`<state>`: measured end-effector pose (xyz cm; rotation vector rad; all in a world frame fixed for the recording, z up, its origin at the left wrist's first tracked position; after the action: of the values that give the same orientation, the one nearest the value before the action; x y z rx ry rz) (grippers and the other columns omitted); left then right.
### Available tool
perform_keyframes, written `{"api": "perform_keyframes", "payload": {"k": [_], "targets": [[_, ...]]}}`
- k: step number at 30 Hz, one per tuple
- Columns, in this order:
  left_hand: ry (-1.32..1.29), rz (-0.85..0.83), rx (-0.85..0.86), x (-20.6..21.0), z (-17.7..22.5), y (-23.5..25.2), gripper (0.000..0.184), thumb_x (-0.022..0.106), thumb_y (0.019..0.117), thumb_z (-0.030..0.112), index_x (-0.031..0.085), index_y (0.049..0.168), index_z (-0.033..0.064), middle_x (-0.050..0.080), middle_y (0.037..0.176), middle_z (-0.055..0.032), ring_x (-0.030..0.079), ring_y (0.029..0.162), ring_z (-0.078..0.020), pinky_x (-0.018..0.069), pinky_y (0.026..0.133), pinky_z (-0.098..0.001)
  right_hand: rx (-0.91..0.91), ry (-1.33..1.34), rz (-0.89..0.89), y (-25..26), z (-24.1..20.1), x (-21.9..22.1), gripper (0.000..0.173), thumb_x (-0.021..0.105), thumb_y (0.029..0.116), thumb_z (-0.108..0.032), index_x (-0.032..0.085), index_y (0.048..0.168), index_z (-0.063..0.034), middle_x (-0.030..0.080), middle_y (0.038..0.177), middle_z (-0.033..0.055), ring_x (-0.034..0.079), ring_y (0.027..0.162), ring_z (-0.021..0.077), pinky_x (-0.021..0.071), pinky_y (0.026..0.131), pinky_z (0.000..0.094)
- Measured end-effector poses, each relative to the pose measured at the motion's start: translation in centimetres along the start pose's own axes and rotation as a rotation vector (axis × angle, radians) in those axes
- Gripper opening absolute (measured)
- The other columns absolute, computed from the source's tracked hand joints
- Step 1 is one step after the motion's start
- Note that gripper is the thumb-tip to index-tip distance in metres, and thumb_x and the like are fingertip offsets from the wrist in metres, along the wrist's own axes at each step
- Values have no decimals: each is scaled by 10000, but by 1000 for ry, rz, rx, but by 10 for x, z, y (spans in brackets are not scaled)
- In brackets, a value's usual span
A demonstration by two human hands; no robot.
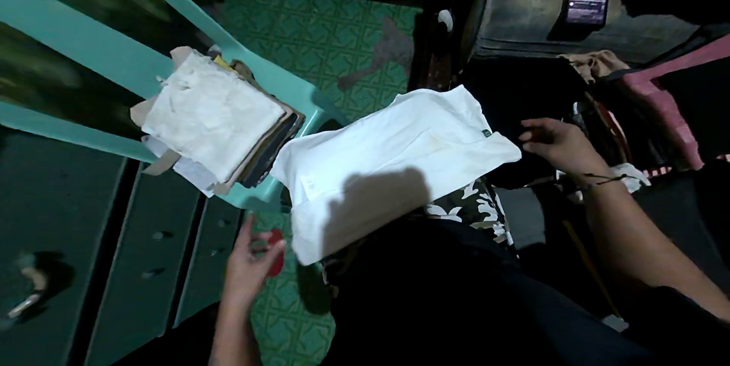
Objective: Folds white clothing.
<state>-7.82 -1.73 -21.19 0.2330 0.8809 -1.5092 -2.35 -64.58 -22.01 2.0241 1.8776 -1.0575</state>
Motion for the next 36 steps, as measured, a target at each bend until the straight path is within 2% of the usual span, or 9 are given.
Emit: {"api": "perform_keyframes", "payload": {"k": [4,6,10,13,18,21,25,30,36], "targets": [[100,232,384,42,68,-18,532,599,1011,282,521,1429,-37,519,1417,-303,508,1325,-403,460,1067,-521,-419,-120,181,-35,-77,46,355,588,1015,-170,635,1330,-16,616,1358,180,577,1280,297,467,1101,480],[172,189,538,79,98,-25,435,589,988,192,600,1355,-42,523,1432,-311,452,1383,-467,378,1137,-590,-677,-149,67,-61,-117,96,385,550,1016,-193,645,1360,-48,569,1468,137,434,1447,311,337,1219,495],[459,95,665,133,100,-18,460,520,1026,371,627,1401,128,460,1545,-232,338,1459,-517,190,1133,-770,-958,-311,-245,-84,-133,176,425,547,1043,-346,603,1445,-221,425,1618,26,213,1568,283,168,1256,592],[563,125,483,127,87,-10,527,542,999,434,574,1468,195,339,1637,-181,229,1507,-515,143,1149,-779,-841,-442,-179,-59,-102,173,487,571,1007,-412,578,1472,-268,395,1636,-14,194,1574,288,125,1247,649],[349,227,425,114,66,-5,595,543,983,241,443,1542,63,180,1644,-323,143,1496,-587,180,1167,-731,-617,-424,6,-29,-45,134,708,282,1038,-658,300,1634,-277,185,1720,8,64,1590,340,38,1172,774],[300,196,360,109,58,-1,632,509,996,170,329,1575,-12,104,1651,-340,122,1518,-548,179,1219,-643,-461,-505,97,-16,-7,104,724,234,1033,-678,301,1634,-280,221,1710,-7,52,1581,401,-18,1109,844],[164,190,358,106,42,1,723,325,1057,431,232,1598,-40,82,1668,-307,104,1560,-433,155,1259,-541,-202,-345,278,-9,22,54,736,423,1022,-617,410,1579,-136,295,1670,143,187,1546,444,113,1178,755],[147,175,353,104,39,0,822,312,1045,564,187,1617,-13,51,1679,-287,74,1565,-425,123,1261,-560,-8,-203,382,-15,28,32,507,766,860,-515,734,1075,-56,589,1258,256,479,1220,506,386,959,711],[335,121,659,111,108,-23,744,821,727,329,610,1329,-53,364,1494,-437,266,1404,-672,167,1121,-789,75,-59,191,-9,17,29,228,808,878,-202,720,956,-7,650,1131,228,580,1111,411,456,940,624]]}}
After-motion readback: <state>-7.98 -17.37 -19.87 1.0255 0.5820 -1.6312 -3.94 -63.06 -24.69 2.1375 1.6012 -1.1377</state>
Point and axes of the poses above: each hand's wrist, its own y-axis towards the middle knuckle, its own x-axis out of the palm, z = x × y, the point moved 5 cm from there along y, towards the middle knuckle
